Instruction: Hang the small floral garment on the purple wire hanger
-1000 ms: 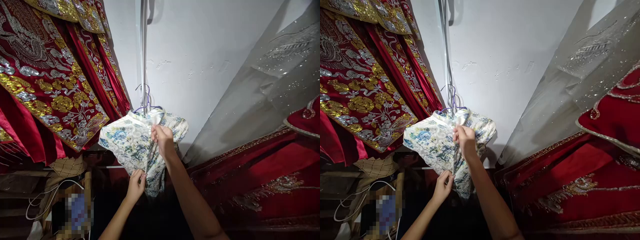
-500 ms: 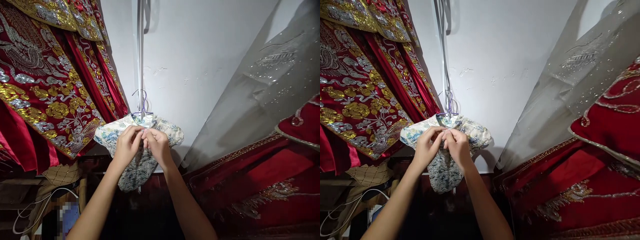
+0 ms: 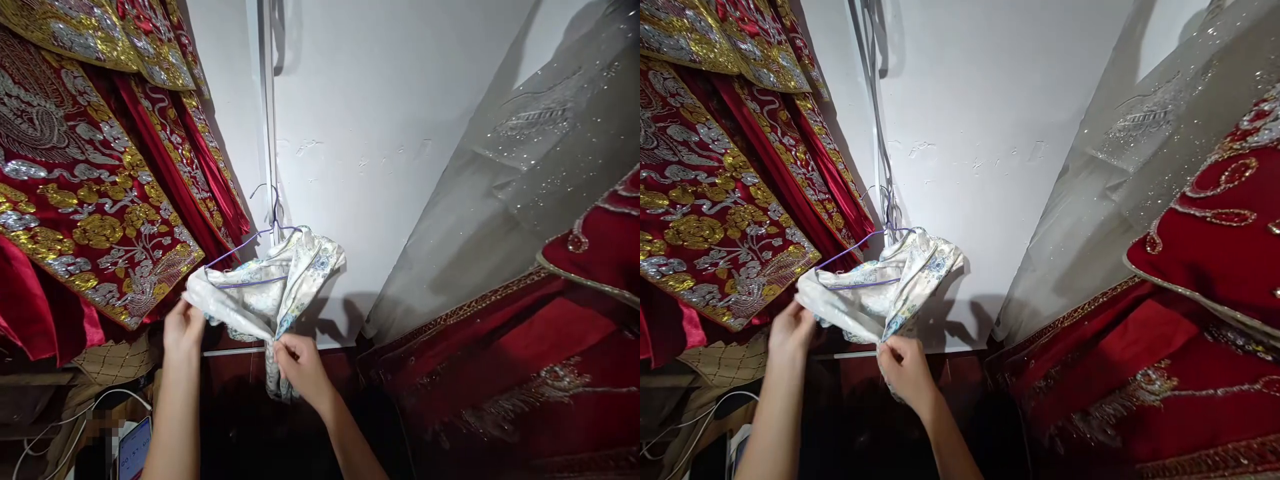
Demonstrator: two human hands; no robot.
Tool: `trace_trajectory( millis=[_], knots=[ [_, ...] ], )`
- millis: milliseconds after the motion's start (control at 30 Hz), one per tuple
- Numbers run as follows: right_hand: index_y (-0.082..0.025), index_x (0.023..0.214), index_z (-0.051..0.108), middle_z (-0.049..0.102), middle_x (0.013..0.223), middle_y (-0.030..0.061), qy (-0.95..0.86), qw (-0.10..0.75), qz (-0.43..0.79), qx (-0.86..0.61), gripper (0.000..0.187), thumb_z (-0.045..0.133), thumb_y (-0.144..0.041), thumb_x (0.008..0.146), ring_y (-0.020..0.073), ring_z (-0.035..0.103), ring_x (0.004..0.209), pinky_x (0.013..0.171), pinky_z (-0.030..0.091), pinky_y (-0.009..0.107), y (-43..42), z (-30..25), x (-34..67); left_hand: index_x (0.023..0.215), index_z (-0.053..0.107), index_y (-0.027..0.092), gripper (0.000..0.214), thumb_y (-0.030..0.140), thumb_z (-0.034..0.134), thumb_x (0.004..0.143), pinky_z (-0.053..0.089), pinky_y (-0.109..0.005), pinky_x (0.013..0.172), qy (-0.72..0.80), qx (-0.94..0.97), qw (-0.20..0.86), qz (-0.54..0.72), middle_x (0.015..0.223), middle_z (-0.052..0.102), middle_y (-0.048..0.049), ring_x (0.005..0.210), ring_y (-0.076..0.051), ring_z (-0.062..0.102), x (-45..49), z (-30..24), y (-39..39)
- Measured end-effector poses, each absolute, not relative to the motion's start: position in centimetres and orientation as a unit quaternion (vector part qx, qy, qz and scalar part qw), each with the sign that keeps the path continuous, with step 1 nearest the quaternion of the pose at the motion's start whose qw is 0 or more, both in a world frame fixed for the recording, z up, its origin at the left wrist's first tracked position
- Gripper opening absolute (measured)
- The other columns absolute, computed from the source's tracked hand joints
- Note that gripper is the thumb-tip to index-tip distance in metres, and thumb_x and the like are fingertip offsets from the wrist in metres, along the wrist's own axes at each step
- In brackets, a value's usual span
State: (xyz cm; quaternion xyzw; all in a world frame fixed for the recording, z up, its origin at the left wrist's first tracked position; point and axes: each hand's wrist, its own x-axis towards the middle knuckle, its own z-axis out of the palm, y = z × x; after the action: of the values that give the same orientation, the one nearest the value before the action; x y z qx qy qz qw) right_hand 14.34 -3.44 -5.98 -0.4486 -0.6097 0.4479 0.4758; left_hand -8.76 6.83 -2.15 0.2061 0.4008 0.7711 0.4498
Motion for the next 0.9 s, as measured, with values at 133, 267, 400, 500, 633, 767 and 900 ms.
trace_trajectory(
  millis=[133, 267, 400, 500, 633, 767, 900],
  knots=[
    [-0.019, 0.061, 0.051, 0.048, 0.047, -0.0039, -0.567, 0.466, 0.495, -0.465, 0.033, 0.050, -0.030, 0.092, 0.0108, 0.046, 0.047, 0.052, 0.035, 0.023, -5.2, -6.5, 14.3, 0.117, 0.066, 0.014, 0.032, 0.009, 0.051, 0.090, 0.059, -0.024, 0.074, 0.419, 0.130, 0.532, 0.724, 0.091, 0.076, -0.0109, 0.081, -0.019, 0.073, -5.5, -8.6, 4.5],
    [-0.019, 0.061, 0.054, 0.049, 0.045, -0.0037, -0.563, 0.434, 0.520, -0.474, 0.032, 0.050, -0.030, 0.091, 0.0108, 0.045, 0.045, 0.051, 0.034, 0.023, -5.4, -6.8, 16.5, 0.104, 0.070, 0.011, 0.028, 0.001, 0.053, 0.084, 0.059, -0.022, 0.073, 0.418, 0.091, 0.610, 0.667, 0.088, 0.076, -0.0111, 0.075, -0.016, 0.073, -2.1, -11.9, 2.4],
    [-0.018, 0.061, 0.058, 0.052, 0.045, -0.0022, -0.589, 0.316, 0.552, -0.500, 0.033, 0.052, -0.033, 0.090, 0.0114, 0.046, 0.045, 0.051, 0.035, 0.025, -5.1, -8.4, 19.3, 0.091, 0.072, 0.013, 0.016, 0.006, 0.060, 0.083, 0.057, -0.023, 0.080, 0.368, 0.076, 0.619, 0.689, 0.092, 0.075, -0.0080, 0.082, -0.015, 0.072, -1.5, -10.8, 1.6],
    [-0.018, 0.060, 0.058, 0.051, 0.050, -0.0015, -0.563, 0.341, 0.519, -0.546, 0.037, 0.058, -0.044, 0.087, 0.0120, 0.044, 0.049, 0.052, 0.034, 0.026, -4.4, -9.4, 20.4, 0.095, 0.072, 0.018, 0.013, 0.018, 0.065, 0.084, 0.054, -0.032, 0.092, 0.295, 0.089, 0.631, 0.712, 0.102, 0.074, -0.0070, 0.098, -0.020, 0.069, -1.3, -8.2, 0.4],
    [-0.020, 0.069, 0.062, 0.056, 0.066, 0.0016, -0.493, 0.499, 0.514, -0.493, 0.045, 0.066, -0.063, 0.079, 0.0185, 0.054, 0.071, 0.066, 0.042, 0.029, -3.0, -8.3, 19.5, 0.092, 0.067, 0.018, 0.019, 0.034, 0.071, 0.083, 0.051, -0.036, 0.091, 0.234, 0.297, 0.687, 0.620, 0.099, 0.069, -0.0081, 0.103, -0.026, 0.065, 1.3, -4.5, -2.6],
    [-0.020, 0.068, 0.061, 0.055, 0.065, 0.0031, -0.359, 0.512, 0.684, -0.375, 0.061, 0.056, -0.080, 0.075, 0.0220, 0.058, 0.078, 0.074, 0.047, 0.033, -2.6, -6.5, 17.4, 0.087, 0.063, 0.019, 0.018, 0.036, 0.062, 0.092, 0.046, -0.032, 0.089, 0.263, 0.561, 0.620, 0.482, 0.099, 0.065, -0.0075, 0.099, -0.023, 0.061, 3.7, -1.6, -5.7],
    [-0.019, 0.071, 0.063, 0.059, 0.068, 0.0049, -0.327, 0.452, 0.772, -0.305, 0.065, 0.048, -0.083, 0.078, 0.0221, 0.061, 0.079, 0.075, 0.048, 0.032, -3.1, -5.7, 16.6, 0.101, 0.066, 0.023, 0.013, 0.032, 0.058, 0.095, 0.039, -0.033, 0.102, 0.315, 0.702, 0.481, 0.422, 0.118, 0.063, -0.0086, 0.115, -0.024, 0.056, 2.3, 0.4, -6.2]
  ],
)
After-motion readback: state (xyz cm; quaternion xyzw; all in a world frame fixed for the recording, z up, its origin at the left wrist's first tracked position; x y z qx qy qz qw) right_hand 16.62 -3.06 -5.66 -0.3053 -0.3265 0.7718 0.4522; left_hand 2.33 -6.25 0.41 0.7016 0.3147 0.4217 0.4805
